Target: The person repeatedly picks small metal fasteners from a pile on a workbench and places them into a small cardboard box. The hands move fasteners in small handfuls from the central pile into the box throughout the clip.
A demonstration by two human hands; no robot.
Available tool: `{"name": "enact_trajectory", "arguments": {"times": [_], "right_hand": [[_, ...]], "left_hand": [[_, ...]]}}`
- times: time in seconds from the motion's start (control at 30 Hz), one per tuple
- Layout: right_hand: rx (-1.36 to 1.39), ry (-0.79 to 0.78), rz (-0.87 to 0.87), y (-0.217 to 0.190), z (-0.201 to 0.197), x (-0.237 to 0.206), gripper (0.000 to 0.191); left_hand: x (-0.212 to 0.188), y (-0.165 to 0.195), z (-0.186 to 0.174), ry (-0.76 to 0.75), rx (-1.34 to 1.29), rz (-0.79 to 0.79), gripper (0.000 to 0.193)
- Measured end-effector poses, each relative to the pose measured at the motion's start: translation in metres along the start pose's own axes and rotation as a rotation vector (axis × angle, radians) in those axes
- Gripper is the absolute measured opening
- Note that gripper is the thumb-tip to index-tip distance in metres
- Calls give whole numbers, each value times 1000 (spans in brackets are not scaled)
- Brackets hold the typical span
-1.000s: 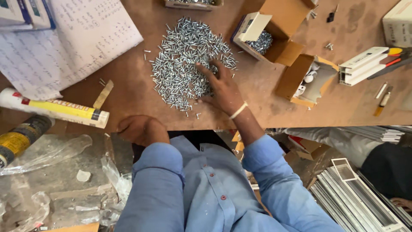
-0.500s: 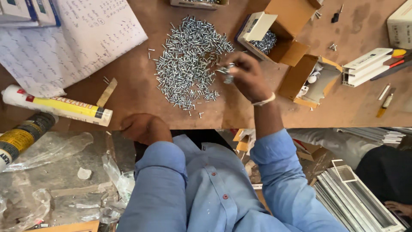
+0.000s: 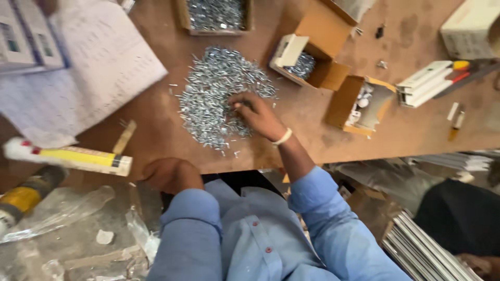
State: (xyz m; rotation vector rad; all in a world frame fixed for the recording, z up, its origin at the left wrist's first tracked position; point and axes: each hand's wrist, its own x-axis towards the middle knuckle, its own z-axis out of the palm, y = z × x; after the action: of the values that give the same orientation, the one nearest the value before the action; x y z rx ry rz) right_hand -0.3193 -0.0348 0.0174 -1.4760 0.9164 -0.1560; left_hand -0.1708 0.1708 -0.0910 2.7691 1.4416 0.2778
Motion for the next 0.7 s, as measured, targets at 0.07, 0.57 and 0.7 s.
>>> {"name": "enact_trajectory", "arguments": {"times": [0.07, 0.57, 0.7], "right_hand": [[366, -58, 123, -8, -4, -2, 35], [533, -50, 98, 3, -12, -22, 32], [990, -79, 37, -12, -28, -31, 30]], "left_hand": [[1, -1, 1, 1, -2, 6, 41], [-6, -1, 0, -3, -59, 15, 41], [-4, 2, -3, -19, -78, -27, 42]]}}
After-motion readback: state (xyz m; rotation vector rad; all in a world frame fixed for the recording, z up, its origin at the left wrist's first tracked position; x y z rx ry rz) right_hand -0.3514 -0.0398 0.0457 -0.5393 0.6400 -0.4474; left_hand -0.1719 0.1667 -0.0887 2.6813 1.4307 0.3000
